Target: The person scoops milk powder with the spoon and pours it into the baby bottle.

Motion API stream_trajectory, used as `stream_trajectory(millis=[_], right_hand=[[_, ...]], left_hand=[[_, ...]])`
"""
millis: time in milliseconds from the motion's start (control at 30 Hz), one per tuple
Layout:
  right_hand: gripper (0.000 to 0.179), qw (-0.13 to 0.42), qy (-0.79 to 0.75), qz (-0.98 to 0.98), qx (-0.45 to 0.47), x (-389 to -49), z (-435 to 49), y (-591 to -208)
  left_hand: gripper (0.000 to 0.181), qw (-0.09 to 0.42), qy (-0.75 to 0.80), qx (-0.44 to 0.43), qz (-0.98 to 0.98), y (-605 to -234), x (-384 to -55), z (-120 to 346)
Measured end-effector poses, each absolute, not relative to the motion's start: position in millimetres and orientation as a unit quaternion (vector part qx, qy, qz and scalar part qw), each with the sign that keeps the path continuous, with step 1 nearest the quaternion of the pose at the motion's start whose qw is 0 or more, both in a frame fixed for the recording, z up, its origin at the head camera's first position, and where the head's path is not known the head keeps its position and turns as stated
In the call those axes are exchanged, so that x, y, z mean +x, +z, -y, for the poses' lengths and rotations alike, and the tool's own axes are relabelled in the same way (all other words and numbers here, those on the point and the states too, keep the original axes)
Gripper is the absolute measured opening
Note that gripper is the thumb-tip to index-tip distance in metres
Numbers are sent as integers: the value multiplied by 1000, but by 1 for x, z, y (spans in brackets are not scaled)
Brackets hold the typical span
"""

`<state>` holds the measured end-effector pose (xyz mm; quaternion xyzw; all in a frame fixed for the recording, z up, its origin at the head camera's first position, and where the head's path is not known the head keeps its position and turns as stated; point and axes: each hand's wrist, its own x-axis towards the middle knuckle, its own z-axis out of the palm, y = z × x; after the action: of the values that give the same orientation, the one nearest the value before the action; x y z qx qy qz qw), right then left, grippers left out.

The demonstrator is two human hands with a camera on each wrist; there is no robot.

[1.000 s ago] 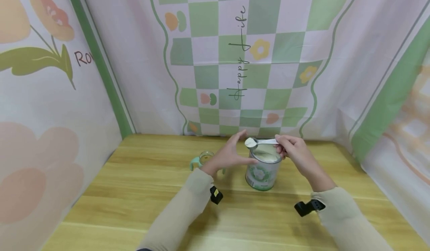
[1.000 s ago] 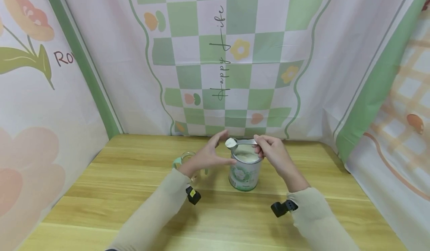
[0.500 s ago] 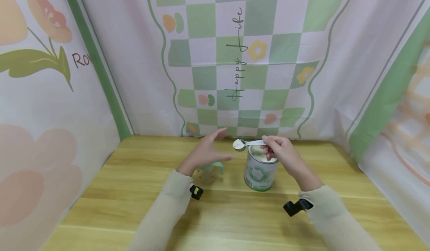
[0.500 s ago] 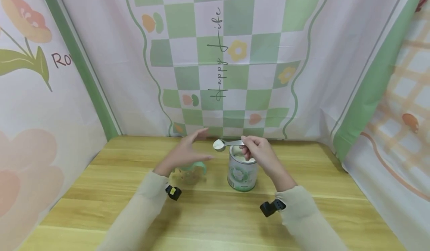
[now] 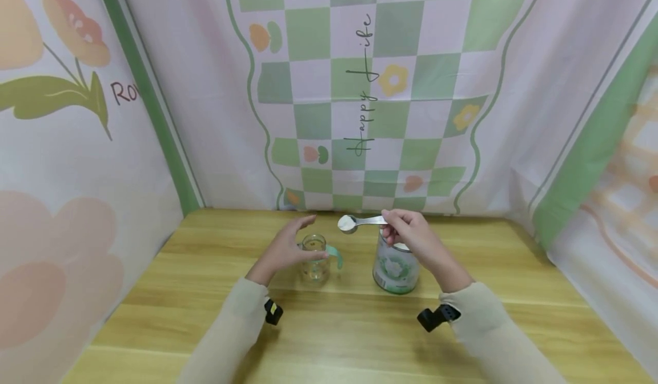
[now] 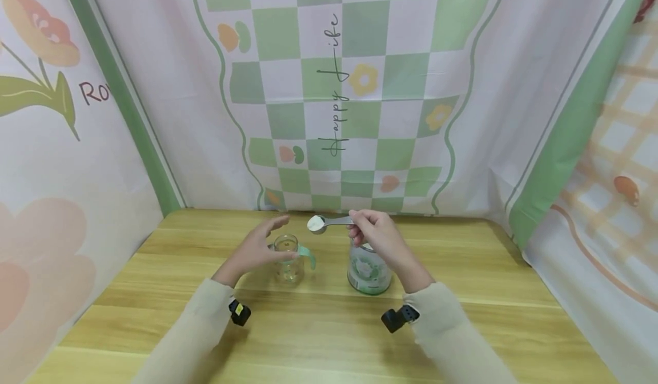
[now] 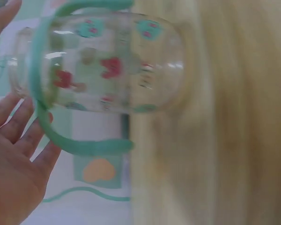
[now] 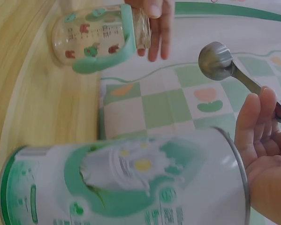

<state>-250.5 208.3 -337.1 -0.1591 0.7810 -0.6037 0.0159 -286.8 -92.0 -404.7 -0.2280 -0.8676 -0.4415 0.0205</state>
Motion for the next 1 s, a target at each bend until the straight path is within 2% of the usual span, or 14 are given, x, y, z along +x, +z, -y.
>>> stream_trajectory(millis=[300, 667, 1000], right_hand=[[41, 41, -614, -774, -149, -250, -187, -341], [34, 16, -604, -781, -155, -252, -166, -344], [37, -27, -552, -817, -164, -251, -148, -351]], left_hand=[[91, -14, -484, -192, 854, -426, -283, 98], [69, -14, -528, -183, 830, -436, -282, 96], [74, -25, -538, -157, 828, -436, -278, 94]])
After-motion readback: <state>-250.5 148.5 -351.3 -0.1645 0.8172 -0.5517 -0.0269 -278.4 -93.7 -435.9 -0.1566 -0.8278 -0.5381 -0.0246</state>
